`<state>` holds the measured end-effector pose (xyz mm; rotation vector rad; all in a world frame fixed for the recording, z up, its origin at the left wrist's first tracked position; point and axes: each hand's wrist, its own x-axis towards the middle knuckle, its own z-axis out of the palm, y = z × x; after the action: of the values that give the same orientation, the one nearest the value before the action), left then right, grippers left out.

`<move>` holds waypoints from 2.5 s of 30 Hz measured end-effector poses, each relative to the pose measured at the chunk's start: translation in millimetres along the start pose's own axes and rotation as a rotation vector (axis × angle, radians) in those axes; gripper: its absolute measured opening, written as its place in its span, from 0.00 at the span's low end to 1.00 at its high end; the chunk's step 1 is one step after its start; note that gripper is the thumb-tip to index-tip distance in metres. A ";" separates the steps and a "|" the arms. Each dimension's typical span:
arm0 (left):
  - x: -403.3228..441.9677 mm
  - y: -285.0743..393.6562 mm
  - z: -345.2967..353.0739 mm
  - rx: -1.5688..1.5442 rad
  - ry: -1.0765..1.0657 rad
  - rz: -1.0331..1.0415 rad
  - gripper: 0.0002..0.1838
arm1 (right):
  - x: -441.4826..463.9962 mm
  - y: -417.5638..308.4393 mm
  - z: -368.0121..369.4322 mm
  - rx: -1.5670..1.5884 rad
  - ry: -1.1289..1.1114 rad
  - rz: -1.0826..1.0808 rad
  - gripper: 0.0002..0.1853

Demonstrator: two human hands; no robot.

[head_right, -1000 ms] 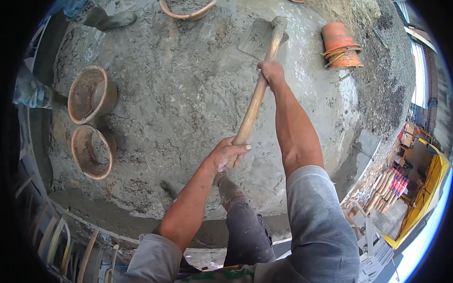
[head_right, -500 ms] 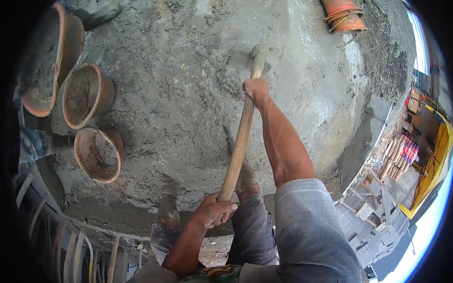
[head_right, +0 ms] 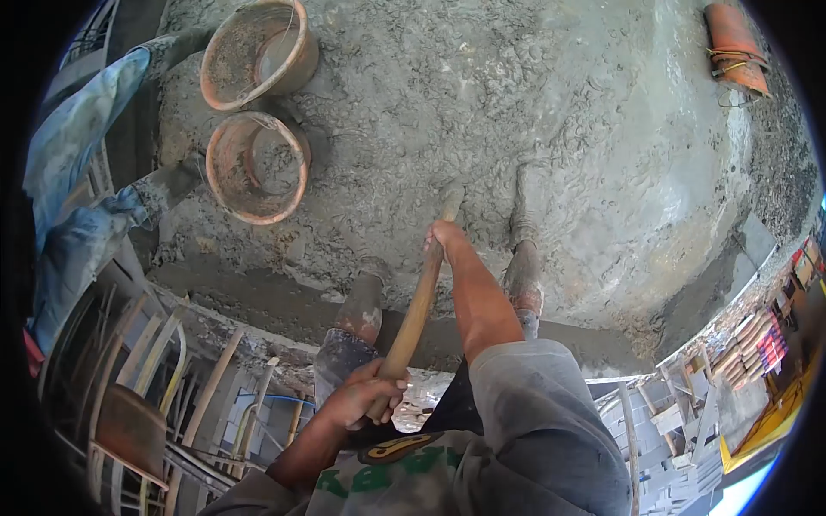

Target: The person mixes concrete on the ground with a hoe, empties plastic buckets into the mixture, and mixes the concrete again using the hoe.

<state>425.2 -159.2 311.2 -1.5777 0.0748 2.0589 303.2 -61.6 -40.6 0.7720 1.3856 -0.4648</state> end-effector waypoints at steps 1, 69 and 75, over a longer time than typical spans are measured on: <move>-10.2 8.3 0.7 0.017 -0.008 0.004 0.17 | -3.6 -3.4 3.1 0.008 0.010 0.004 0.03; 76.7 23.6 -90.3 1.548 0.433 -0.175 0.22 | -45.9 -31.6 -11.5 0.734 0.096 -0.176 0.05; 92.4 11.6 -83.1 1.503 0.604 -0.030 0.20 | -89.3 -81.6 -28.2 0.811 -0.009 -0.237 0.04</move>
<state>477.5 -163.8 198.0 -1.0016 1.3950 0.8090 212.6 -109.4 29.4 1.2496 1.2728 -1.2567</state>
